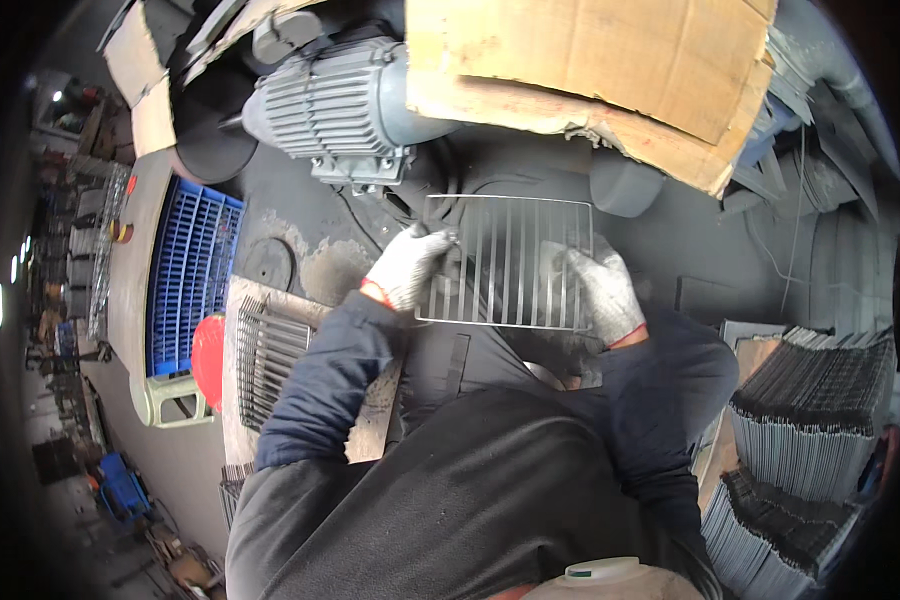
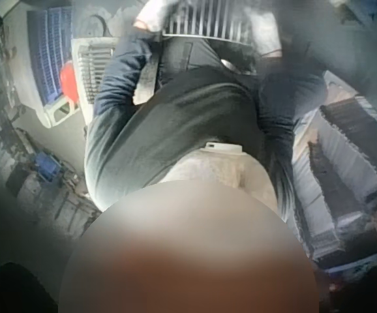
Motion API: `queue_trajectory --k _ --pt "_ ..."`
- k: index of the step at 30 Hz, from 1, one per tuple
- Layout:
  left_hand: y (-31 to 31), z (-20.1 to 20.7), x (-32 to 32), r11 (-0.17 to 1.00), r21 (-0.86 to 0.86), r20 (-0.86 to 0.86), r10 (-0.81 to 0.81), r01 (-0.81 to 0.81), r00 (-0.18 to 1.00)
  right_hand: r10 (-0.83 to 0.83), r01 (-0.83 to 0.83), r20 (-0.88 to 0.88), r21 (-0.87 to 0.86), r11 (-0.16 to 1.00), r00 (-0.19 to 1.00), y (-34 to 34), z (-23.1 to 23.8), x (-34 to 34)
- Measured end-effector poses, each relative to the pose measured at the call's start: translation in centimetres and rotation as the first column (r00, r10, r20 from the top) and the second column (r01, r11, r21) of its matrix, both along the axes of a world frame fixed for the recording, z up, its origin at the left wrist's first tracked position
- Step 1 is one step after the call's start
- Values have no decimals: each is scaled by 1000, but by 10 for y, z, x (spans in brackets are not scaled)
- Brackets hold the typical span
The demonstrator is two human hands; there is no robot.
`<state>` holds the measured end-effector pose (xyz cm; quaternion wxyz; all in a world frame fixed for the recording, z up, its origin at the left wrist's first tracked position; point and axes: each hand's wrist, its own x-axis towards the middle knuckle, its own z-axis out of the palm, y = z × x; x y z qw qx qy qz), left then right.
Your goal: The person straightens wires on metal grates by hand.
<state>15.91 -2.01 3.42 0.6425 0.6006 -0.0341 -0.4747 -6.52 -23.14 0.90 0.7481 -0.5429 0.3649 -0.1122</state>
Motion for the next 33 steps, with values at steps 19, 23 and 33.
queue_trajectory --k 19,23,33 --pt "14 86 -125 933 -248 722 357 -259 593 -460 602 629 -16 798 627 58 77 -83" --pt "-17 66 -144 864 -459 -91 185 -206 978 -543 433 584 331 838 604 75 51 -82" --pt "-33 -5 -111 975 -214 291 3 62 957 -488 533 224 -237 812 843 17 56 -127"
